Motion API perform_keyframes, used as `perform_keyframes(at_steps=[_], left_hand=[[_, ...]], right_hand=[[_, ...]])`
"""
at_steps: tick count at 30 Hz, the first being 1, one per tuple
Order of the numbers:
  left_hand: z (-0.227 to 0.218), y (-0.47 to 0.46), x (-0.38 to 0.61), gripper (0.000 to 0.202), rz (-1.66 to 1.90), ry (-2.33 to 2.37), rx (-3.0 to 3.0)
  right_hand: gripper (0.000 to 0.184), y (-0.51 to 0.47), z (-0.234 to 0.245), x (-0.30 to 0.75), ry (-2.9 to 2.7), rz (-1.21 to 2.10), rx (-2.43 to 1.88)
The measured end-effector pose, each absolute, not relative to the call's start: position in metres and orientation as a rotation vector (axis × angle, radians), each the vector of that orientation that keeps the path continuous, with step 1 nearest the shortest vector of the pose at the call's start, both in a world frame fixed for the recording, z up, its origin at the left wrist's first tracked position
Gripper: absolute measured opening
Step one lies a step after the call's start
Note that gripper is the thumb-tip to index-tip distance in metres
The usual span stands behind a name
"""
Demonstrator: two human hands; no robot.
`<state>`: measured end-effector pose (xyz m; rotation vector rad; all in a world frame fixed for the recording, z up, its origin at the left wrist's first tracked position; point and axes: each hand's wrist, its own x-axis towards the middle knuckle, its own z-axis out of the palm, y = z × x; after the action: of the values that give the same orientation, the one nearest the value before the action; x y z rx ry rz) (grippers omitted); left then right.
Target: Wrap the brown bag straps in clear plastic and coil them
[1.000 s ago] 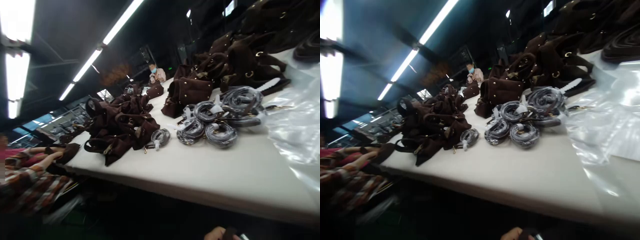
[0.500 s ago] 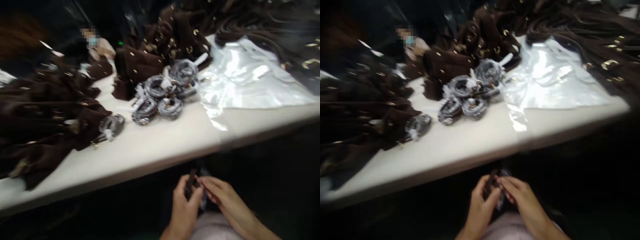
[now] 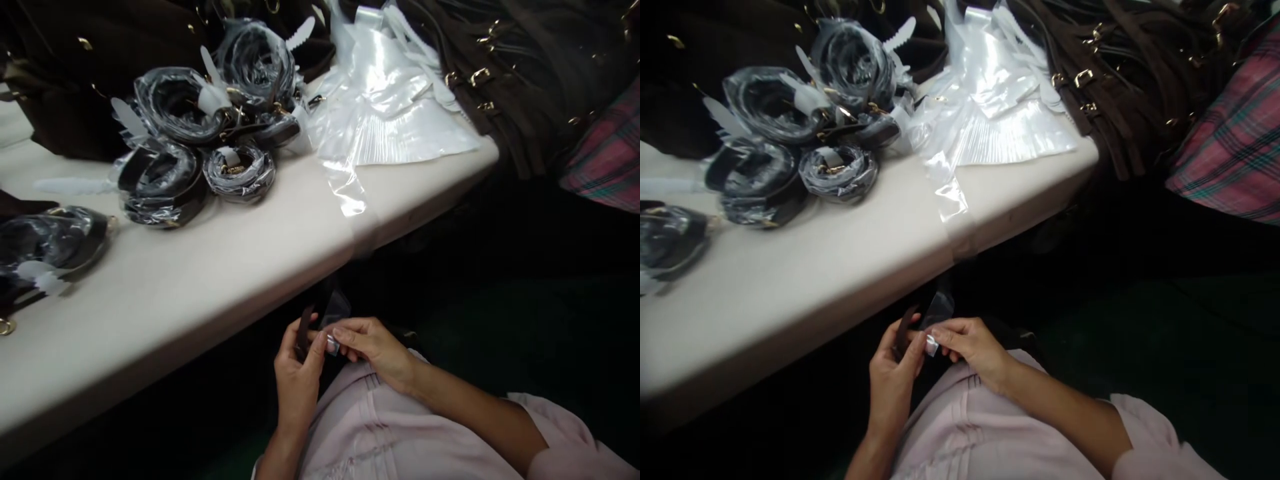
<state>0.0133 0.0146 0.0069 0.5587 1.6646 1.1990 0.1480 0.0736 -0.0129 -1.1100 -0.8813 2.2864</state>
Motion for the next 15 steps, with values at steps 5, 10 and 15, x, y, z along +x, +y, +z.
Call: perform_keyframes(at_steps=[5,10,15], left_hand=[[0.004,0.013,0.013,0.047,1.13,1.665,0.612],[0.01,0.006,0.015,0.047,1.156,1.662,0.648],[0.015,-0.013,0.009,0.059,1.155,1.581,0.756]], right_hand=[[0.038,0.077,-0.016,0.148,-0.894,2.109,-1.238],[0.044,0.089,-0.028,0.156,-0.689,1.975,-1.301],[0.039,0.098,-0.03,0.161,-0.185,2.228,-1.055]])
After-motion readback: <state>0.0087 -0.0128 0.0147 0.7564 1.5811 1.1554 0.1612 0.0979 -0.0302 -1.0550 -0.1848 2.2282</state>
